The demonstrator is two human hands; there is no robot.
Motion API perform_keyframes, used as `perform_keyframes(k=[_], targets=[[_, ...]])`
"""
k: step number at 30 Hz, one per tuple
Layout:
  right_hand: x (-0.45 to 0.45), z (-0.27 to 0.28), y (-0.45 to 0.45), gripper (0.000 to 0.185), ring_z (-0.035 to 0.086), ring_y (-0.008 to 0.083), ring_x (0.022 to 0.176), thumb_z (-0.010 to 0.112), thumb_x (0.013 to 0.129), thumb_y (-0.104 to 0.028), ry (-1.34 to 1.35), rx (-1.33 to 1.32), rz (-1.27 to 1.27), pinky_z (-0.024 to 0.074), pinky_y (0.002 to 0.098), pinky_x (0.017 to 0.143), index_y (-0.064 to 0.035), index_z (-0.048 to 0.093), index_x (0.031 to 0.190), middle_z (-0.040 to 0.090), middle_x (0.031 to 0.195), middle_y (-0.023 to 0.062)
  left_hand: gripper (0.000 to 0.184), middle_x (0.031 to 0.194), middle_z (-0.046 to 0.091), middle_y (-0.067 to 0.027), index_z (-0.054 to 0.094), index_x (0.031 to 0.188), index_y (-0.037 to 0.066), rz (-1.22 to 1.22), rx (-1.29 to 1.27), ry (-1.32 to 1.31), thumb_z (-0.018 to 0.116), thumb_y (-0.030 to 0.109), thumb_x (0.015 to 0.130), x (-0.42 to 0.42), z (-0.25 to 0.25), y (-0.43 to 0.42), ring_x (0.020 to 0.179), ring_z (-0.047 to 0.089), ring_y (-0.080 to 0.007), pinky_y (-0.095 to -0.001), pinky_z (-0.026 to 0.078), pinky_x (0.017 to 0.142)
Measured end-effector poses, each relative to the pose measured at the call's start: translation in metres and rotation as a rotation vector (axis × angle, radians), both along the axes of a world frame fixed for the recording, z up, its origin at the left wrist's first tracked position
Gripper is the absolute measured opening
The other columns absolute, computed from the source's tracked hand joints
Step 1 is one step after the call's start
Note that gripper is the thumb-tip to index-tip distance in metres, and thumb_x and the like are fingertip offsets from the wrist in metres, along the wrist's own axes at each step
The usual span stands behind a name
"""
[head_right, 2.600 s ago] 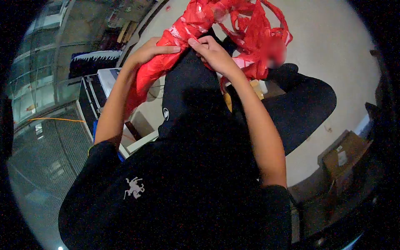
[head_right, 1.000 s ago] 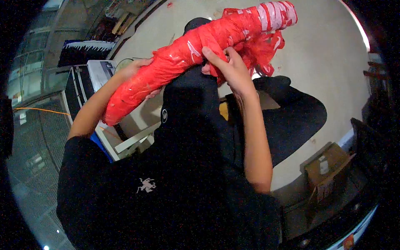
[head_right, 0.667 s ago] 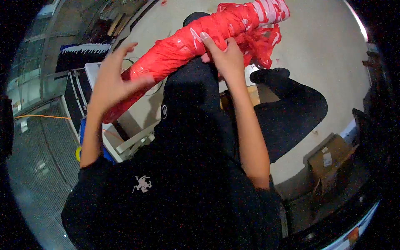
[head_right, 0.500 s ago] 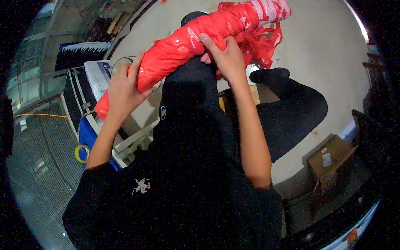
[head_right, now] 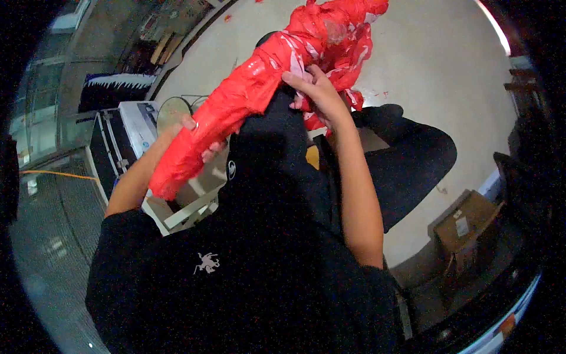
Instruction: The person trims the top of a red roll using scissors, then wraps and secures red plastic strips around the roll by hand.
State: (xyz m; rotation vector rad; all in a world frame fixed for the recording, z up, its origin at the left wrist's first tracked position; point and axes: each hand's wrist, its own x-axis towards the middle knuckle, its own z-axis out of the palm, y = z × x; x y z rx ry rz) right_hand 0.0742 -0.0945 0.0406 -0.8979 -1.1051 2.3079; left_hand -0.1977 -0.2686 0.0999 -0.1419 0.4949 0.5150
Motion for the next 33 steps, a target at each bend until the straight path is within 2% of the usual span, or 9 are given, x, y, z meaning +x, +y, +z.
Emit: perform_keyframes(k=[3,8,13,17,26,28,29,31,33], targets=[[0.016,-0.012,-0.007,0.033,0.054,0.0115,0.052,0.071,0.091,-0.025,0.094,-0.12,-0.048,0.0491,0.0283,0.059,-0.0063,0.05,0.108,0.052,0.064,-0.001,0.081,0.099,0.061,-0.0225,0.037,0.142,0.002,-0.106,0.171,-0.207,0.069,0.034,0.075,0.014,-0.008,0.013,0.088,0.064,-0.033,-0.044,0.054,0.085],[0.008,-0.005,-0.025,0.048,0.055,0.0108,0.054,0.079,0.082,-0.033,-0.039,-0.065,-0.264,0.0484,0.0251,0.056,-0.002,0.052,0.107,0.058,0.07,0.001,0.084,0.117,0.063,-0.0196,0.041,0.142,0.005,-0.563,0.627,1.337,0.069,0.054,0.08,-0.006,0.057,0.038,0.102,0.064,-0.0316,-0.0418,0.048,0.092],[0.002,0.022,-0.017,0.065,0.06,0.0112,0.055,0.084,0.074,-0.044,-0.255,0.031,-0.219,0.0519,0.0249,0.057,0.0037,0.058,0.11,0.066,0.081,0.0069,0.102,0.12,0.058,-0.0216,0.037,0.146,0.006,-0.834,1.103,2.117,0.083,0.048,0.065,0.058,0.117,0.004,0.111,0.056,-0.0361,-0.0415,0.043,0.1],[0.003,0.016,-0.015,0.053,0.065,0.0138,0.059,0.082,0.079,-0.036,-0.254,0.13,-0.228,0.0535,0.0268,0.057,0.0029,0.059,0.106,0.069,0.088,0.009,0.107,0.116,0.058,-0.0216,0.038,0.145,0.01,-0.783,1.066,2.47,0.086,0.051,0.059,0.105,0.073,-0.021,0.11,0.056,-0.039,-0.0414,0.046,0.094],[0.024,0.001,0.003,0.044,0.064,0.0132,0.073,0.07,0.092,-0.023,-0.041,0.408,0.148,0.0517,0.0255,0.072,-0.0009,0.045,0.12,0.067,0.098,0.0129,0.092,0.122,0.06,-0.0188,0.04,0.14,0.004,-0.364,0.824,1.563,0.084,0.035,0.065,0.012,0.023,-0.019,0.105,0.063,-0.0342,-0.0415,0.05,0.09],[0.02,-0.01,0.01,0.041,0.055,0.0095,0.062,0.064,0.096,-0.029,-0.044,0.344,0.316,0.0492,0.024,0.064,-0.0019,0.045,0.121,0.066,0.09,0.0073,0.082,0.108,0.063,-0.0169,0.044,0.134,0.002,0.051,0.117,0.766,0.08,0.029,0.065,-0.003,0.019,-0.016,0.09,0.065,-0.0276,-0.0385,0.054,0.083],[0.02,-0.014,0.011,0.041,0.055,0.0095,0.062,0.064,0.096,-0.029,-0.043,0.352,0.313,0.0492,0.024,0.064,-0.0019,0.045,0.121,0.066,0.09,0.0073,0.082,0.108,0.063,-0.0169,0.044,0.134,0.002,0.052,0.126,0.769,0.08,0.029,0.065,-0.003,0.01,-0.014,0.09,0.065,-0.0276,-0.0385,0.054,0.083],[0.019,-0.01,0.006,0.044,0.046,0.0071,0.054,0.056,0.1,-0.034,0.037,0.161,0.224,0.0455,0.0234,0.057,-0.0032,0.044,0.129,0.066,0.089,0.0073,0.079,0.104,0.063,-0.0217,0.045,0.133,0.0,0.066,0.089,-0.088,0.078,0.029,0.067,0.012,-0.013,-0.005,0.09,0.065,-0.0292,-0.0381,0.055,0.083],[0.014,-0.008,-0.001,0.043,0.039,0.0054,0.048,0.051,0.101,-0.041,0.068,0.129,0.194,0.0366,0.0215,0.045,-0.0055,0.045,0.123,0.062,0.081,0.0038,0.079,0.105,0.061,-0.0252,0.046,0.133,-0.001,0.064,0.093,-0.207,0.077,0.032,0.069,0.016,-0.022,0.0,0.093,0.065,-0.0305,-0.0397,0.055,0.082]])
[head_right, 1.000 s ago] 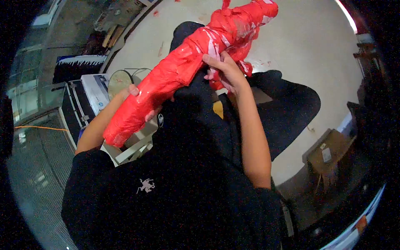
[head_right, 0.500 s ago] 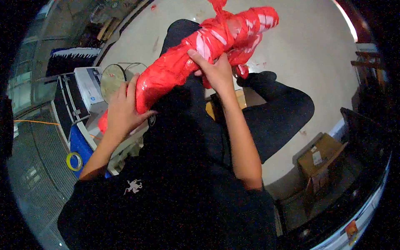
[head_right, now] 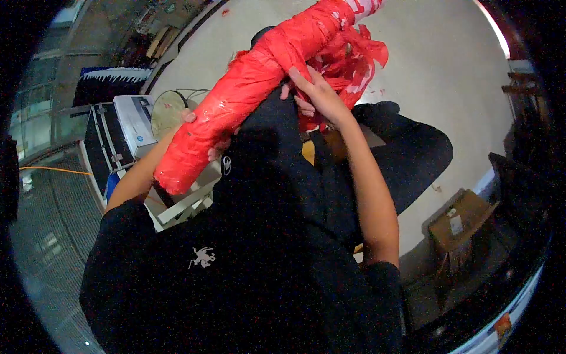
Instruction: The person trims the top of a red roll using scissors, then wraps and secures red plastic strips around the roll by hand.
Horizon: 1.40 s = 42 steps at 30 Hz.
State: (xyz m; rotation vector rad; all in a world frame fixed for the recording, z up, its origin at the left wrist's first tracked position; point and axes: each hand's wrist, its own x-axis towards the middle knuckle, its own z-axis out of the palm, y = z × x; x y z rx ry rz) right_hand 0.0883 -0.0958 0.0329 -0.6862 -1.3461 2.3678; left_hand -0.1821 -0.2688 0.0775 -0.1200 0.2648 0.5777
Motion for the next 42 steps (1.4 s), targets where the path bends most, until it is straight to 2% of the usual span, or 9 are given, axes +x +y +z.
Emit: perform_keyframes(k=[3,5,6,8,14,21,27,29,42], targets=[[-0.005,0.013,-0.014,0.034,0.033,0.0036,0.042,0.051,0.101,-0.043,-0.107,-0.157,-0.092,0.0213,0.0198,0.036,-0.011,0.045,0.11,0.06,0.077,0.0019,0.081,0.111,0.061,-0.0227,0.045,0.134,-0.002,-0.147,0.153,0.153,0.078,0.036,0.07,-0.01,0.008,0.015,0.097,0.064,-0.0302,-0.0397,0.054,0.085],[-0.002,0.01,-0.014,0.034,0.033,0.0036,0.042,0.052,0.1,-0.043,-0.086,-0.164,-0.105,0.0212,0.0195,0.036,-0.0117,0.044,0.11,0.06,0.077,0.0017,0.075,0.118,0.059,-0.0196,0.046,0.134,-0.001,-0.209,0.428,1.136,0.074,0.04,0.078,-0.025,0.042,0.023,0.102,0.064,-0.0308,-0.0403,0.052,0.089],[-0.001,0.006,-0.016,0.033,0.034,0.0036,0.042,0.053,0.1,-0.042,-0.061,-0.178,-0.106,0.0212,0.0192,0.037,-0.0124,0.044,0.111,0.06,0.077,0.0016,0.075,0.118,0.059,-0.0196,0.046,0.134,-0.001,-0.212,0.428,1.133,0.074,0.04,0.078,-0.022,0.064,0.028,0.102,0.064,-0.0308,-0.0403,0.052,0.089],[-0.002,0.003,-0.014,0.035,0.036,0.0039,0.043,0.058,0.098,-0.042,-0.04,-0.152,-0.14,0.0229,0.0197,0.038,-0.0114,0.046,0.111,0.06,0.077,0.0012,0.07,0.12,0.06,-0.0189,0.045,0.138,0.002,-0.464,0.758,1.858,0.07,0.039,0.084,-0.01,0.107,0.035,0.103,0.064,-0.0342,-0.0388,0.049,0.094],[-0.027,0.012,-0.025,0.046,0.043,0.0061,0.054,0.065,0.092,-0.044,-0.129,0.095,-0.272,0.0357,0.0216,0.051,-0.0056,0.051,0.113,0.058,0.078,-0.0002,0.111,0.134,0.045,-0.0287,0.029,0.15,0.005,-0.444,1.24,2.685,0.079,0.058,0.065,0.073,0.08,-0.01,0.118,0.051,-0.0405,-0.0429,0.042,0.099],[-0.031,0.016,-0.034,0.048,0.053,0.0112,0.069,0.058,0.097,-0.042,-0.227,0.365,-0.361,0.0429,0.0277,0.064,0.0022,0.049,0.112,0.056,0.075,0.0024,0.127,0.126,0.051,-0.0273,0.03,0.147,0.0,-0.271,1.132,2.601,0.08,0.07,0.054,0.038,0.025,-0.008,0.112,0.055,-0.0407,-0.0434,0.046,0.093],[-0.038,0.031,-0.03,0.039,0.046,0.0089,0.061,0.054,0.1,-0.038,-0.299,0.336,-0.31,0.0377,0.0254,0.056,-0.0004,0.05,0.106,0.049,0.068,0.0005,0.107,0.111,0.061,-0.0267,0.049,0.126,-0.001,-0.034,0.983,2.581,0.08,0.072,0.054,0.045,0.013,0.02,0.105,0.062,-0.0385,-0.0442,0.049,0.088],[-0.035,0.032,-0.029,0.036,0.045,0.0084,0.06,0.054,0.1,-0.037,-0.324,0.333,-0.271,0.0368,0.0244,0.056,-0.0017,0.051,0.103,0.048,0.066,0.0001,0.094,0.1,0.066,-0.024,0.055,0.112,0.0,-0.184,0.601,2.582,0.08,0.071,0.056,0.049,0.017,0.027,0.094,0.066,-0.0392,-0.0446,0.052,0.083],[-0.015,0.039,-0.011,0.04,0.037,0.0044,0.06,0.053,0.1,-0.038,-0.147,0.236,-0.023,0.0281,0.0214,0.052,-0.0022,0.052,0.118,0.044,0.068,-0.0049,0.063,0.099,0.071,-0.017,0.068,0.107,0.002,0.026,0.81,2.125,0.079,0.053,0.071,0.008,-0.004,0.033,0.091,0.068,-0.0297,-0.0373,0.049,0.087]])
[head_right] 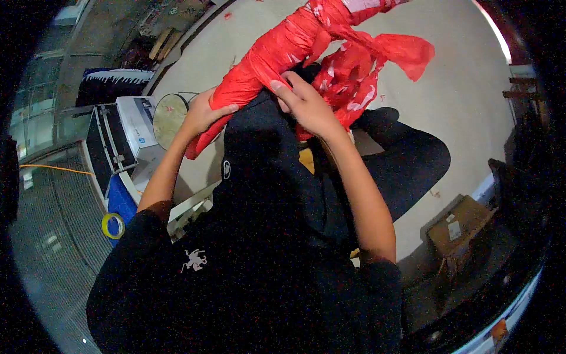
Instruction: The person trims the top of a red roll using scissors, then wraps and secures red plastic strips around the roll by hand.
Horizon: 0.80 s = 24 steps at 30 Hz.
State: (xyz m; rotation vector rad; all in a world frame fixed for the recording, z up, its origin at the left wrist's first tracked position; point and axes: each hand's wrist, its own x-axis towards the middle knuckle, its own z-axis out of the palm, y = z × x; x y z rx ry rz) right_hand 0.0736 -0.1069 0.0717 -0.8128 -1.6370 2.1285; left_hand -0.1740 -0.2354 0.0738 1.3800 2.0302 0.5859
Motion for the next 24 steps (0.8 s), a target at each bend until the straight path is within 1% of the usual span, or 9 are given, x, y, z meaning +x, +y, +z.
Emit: perform_keyframes(k=[3,9,13,15,16,18,19,23,24], targets=[[0.005,-0.005,-0.002,0.042,0.036,0.0038,0.058,0.053,0.101,-0.036,0.022,-0.087,-0.026,0.0265,0.021,0.051,-0.0035,0.048,0.126,0.043,0.068,-0.0059,0.063,0.1,0.072,-0.0168,0.068,0.111,0.002,-0.068,-0.028,-0.074,0.078,0.051,0.073,-0.002,0.008,0.006,0.091,0.068,-0.0289,-0.0359,0.049,0.088],[0.016,-0.006,0.003,0.027,0.03,0.0053,0.051,0.052,0.101,-0.033,0.054,-0.183,0.09,0.0247,0.0213,0.047,-0.0084,0.05,0.113,0.039,0.065,-0.0068,0.062,0.099,0.073,-0.0126,0.069,0.109,0.001,-0.115,-0.122,-0.109,0.077,0.053,0.074,-0.007,0.02,0.013,0.091,0.067,-0.0242,-0.0336,0.048,0.089],[0.01,-0.01,-0.001,0.027,0.043,0.0059,0.054,0.05,0.102,-0.033,0.058,-0.13,-0.077,0.0339,0.0214,0.051,-0.0067,0.051,0.106,0.05,0.067,-0.0025,0.062,0.095,0.072,-0.0134,0.071,0.106,0.001,-0.119,-0.223,-0.245,0.071,0.058,0.079,-0.02,0.008,0.022,0.086,0.068,-0.0228,-0.0325,0.051,0.081],[0.005,-0.012,-0.002,0.029,0.054,0.009,0.059,0.051,0.102,-0.033,0.118,-0.111,-0.117,0.0448,0.0221,0.058,-0.0044,0.047,0.108,0.06,0.072,0.0036,0.074,0.079,0.068,-0.0144,0.069,0.094,0.002,0.014,-0.574,-0.627,0.06,0.073,0.079,-0.03,0.008,0.028,0.069,0.065,-0.0253,-0.0345,0.052,0.066],[0.0,-0.013,-0.001,0.029,0.054,0.009,0.059,0.051,0.102,-0.033,0.126,-0.107,-0.114,0.0448,0.0221,0.058,-0.0044,0.047,0.108,0.06,0.072,0.0036,0.074,0.079,0.068,-0.0144,0.069,0.094,0.002,0.016,-0.569,-0.62,0.06,0.073,0.079,-0.029,0.008,0.028,0.069,0.065,-0.0253,-0.0345,0.052,0.066],[-0.005,-0.012,-0.001,0.034,0.059,0.0123,0.063,0.056,0.1,-0.032,0.196,-0.173,-0.187,0.0474,0.0231,0.06,-0.0016,0.045,0.112,0.063,0.077,0.0075,0.094,0.064,0.057,-0.0137,0.062,0.092,-0.001,0.345,-0.998,-1.462,0.046,0.089,0.072,-0.021,0.007,0.024,0.051,0.055,-0.0249,-0.0394,0.048,0.048],[-0.006,-0.009,0.004,0.045,0.061,0.0144,0.067,0.063,0.096,-0.028,0.12,-0.268,-0.211,0.049,0.0241,0.062,0.0025,0.042,0.122,0.065,0.083,0.01,0.101,0.061,0.053,-0.0132,0.058,0.085,0.0,0.298,-1.074,-1.434,0.04,0.097,0.064,-0.023,0.002,0.026,0.048,0.051,-0.0263,-0.0379,0.045,0.046],[-0.018,-0.019,0.023,0.072,0.06,0.013,0.065,0.07,0.09,-0.02,0.147,-0.441,-0.238,0.0493,0.0253,0.059,0.0075,0.028,0.142,0.065,0.088,0.0073,0.101,0.071,0.06,-0.0179,0.06,0.098,-0.001,0.207,-1.158,-1.571,0.043,0.094,0.068,-0.043,-0.01,0.035,0.053,0.056,-0.0289,-0.0414,0.049,0.051],[-0.017,-0.029,0.024,0.072,0.06,0.013,0.065,0.07,0.09,-0.02,0.143,-0.441,-0.245,0.0493,0.0253,0.059,0.0075,0.028,0.142,0.065,0.088,0.0073,0.098,0.081,0.064,-0.0196,0.059,0.108,-0.001,0.105,-0.981,-1.335,0.045,0.089,0.073,-0.045,0.0,0.042,0.061,0.061,-0.0302,-0.0429,0.052,0.058]])
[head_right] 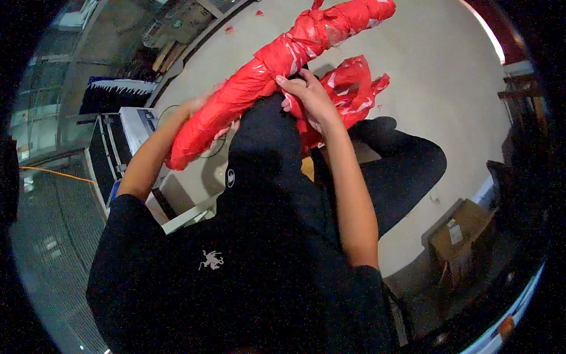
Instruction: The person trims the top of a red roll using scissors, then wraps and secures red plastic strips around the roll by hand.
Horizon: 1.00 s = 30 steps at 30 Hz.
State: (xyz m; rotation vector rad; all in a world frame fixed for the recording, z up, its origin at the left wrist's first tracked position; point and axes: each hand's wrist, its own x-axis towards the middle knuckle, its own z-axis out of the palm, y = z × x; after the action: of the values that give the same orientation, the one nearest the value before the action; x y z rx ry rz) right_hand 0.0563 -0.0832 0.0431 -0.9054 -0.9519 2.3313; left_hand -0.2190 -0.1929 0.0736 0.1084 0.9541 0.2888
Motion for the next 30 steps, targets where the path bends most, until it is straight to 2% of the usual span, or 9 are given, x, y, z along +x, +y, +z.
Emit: perform_keyframes(k=[2,4,10,17,20,22,26,28,30], targets=[[-0.001,-0.011,0.001,0.09,0.062,0.0142,0.062,0.077,0.085,-0.023,0.048,0.071,-0.036,0.0523,0.0282,0.055,0.0129,0.019,0.144,0.064,0.089,0.0117,0.094,0.091,0.067,-0.0213,0.058,0.118,0.0,-0.07,0.219,0.206,0.047,0.084,0.078,-0.01,0.024,0.013,0.07,0.065,-0.0315,-0.0443,0.054,0.066],[-0.002,-0.006,-0.005,0.097,0.062,0.0144,0.062,0.077,0.085,-0.023,0.048,0.059,-0.067,0.0527,0.0283,0.055,0.0129,0.012,0.147,0.063,0.088,0.0108,0.081,0.116,0.064,-0.0231,0.05,0.134,0.002,-0.457,0.74,1.281,0.057,0.066,0.085,-0.015,0.049,0.027,0.097,0.066,-0.0357,-0.0439,0.051,0.087],[-0.023,0.018,-0.022,0.067,0.062,0.0156,0.06,0.077,0.086,-0.026,-0.088,0.111,-0.246,0.0516,0.0272,0.052,0.0095,0.035,0.124,0.063,0.083,0.0116,0.084,0.125,0.057,-0.0202,0.044,0.143,0.012,-0.597,1.419,2.142,0.076,0.046,0.072,0.094,0.06,-0.015,0.113,0.056,-0.0349,-0.0489,0.038,0.101],[-0.01,-0.003,-0.009,0.053,0.062,0.0096,0.073,0.073,0.087,-0.039,-0.416,0.608,-0.032,0.0502,0.0257,0.068,0.0044,0.05,0.106,0.065,0.078,0.0074,0.093,0.118,0.062,-0.017,0.044,0.141,0.013,-0.499,1.27,1.96,0.085,0.027,0.059,0.034,0.013,0.019,0.108,0.059,-0.0353,-0.0437,0.046,0.092],[0.008,-0.014,-0.009,0.043,0.059,0.0067,0.082,0.069,0.091,-0.037,-0.301,0.616,0.144,0.0471,0.0252,0.076,0.0012,0.054,0.105,0.066,0.083,0.0044,0.081,0.107,0.067,-0.0131,0.051,0.131,0.008,-0.577,1.207,1.6,0.085,0.022,0.059,0.017,0.019,0.032,0.098,0.064,-0.0305,-0.0384,0.05,0.085],[0.009,-0.006,-0.01,0.035,0.057,0.0068,0.081,0.067,0.094,-0.03,-0.164,0.59,0.09,0.0457,0.0227,0.075,-0.0007,0.055,0.108,0.064,0.085,0.0021,0.075,0.1,0.07,-0.0107,0.052,0.128,0.005,-0.341,1.141,0.751,0.082,0.022,0.062,0.009,0.013,0.045,0.094,0.067,-0.0247,-0.0353,0.052,0.08],[0.0,0.015,-0.008,0.032,0.056,0.0059,0.086,0.067,0.094,-0.026,0.017,0.391,-0.01,0.0451,0.0217,0.081,-0.0013,0.054,0.11,0.062,0.095,0.0006,0.082,0.117,0.064,-0.0108,0.048,0.136,0.004,-0.103,0.364,0.295,0.084,0.028,0.066,0.005,0.004,0.043,0.102,0.064,-0.0195,-0.0327,0.052,0.09],[-0.002,0.009,-0.008,0.036,0.058,0.0072,0.089,0.072,0.091,-0.027,-0.396,0.363,0.017,0.0474,0.0229,0.077,-0.0002,0.053,0.107,0.065,0.1,0.0062,0.094,0.128,0.058,-0.0115,0.038,0.145,0.007,-0.157,0.397,0.282,0.085,0.033,0.067,0.007,0.018,0.051,0.103,0.064,-0.0212,-0.0339,0.051,0.094],[-0.004,-0.015,-0.012,0.041,0.06,0.0087,0.085,0.075,0.087,-0.03,-0.315,0.342,-0.007,0.0487,0.0239,0.073,0.0003,0.054,0.106,0.066,0.096,0.0079,0.102,0.128,0.057,-0.0129,0.035,0.145,0.005,-0.518,0.574,0.473,0.087,0.039,0.064,0.015,0.027,0.058,0.107,0.063,-0.0244,-0.0344,0.05,0.095]])
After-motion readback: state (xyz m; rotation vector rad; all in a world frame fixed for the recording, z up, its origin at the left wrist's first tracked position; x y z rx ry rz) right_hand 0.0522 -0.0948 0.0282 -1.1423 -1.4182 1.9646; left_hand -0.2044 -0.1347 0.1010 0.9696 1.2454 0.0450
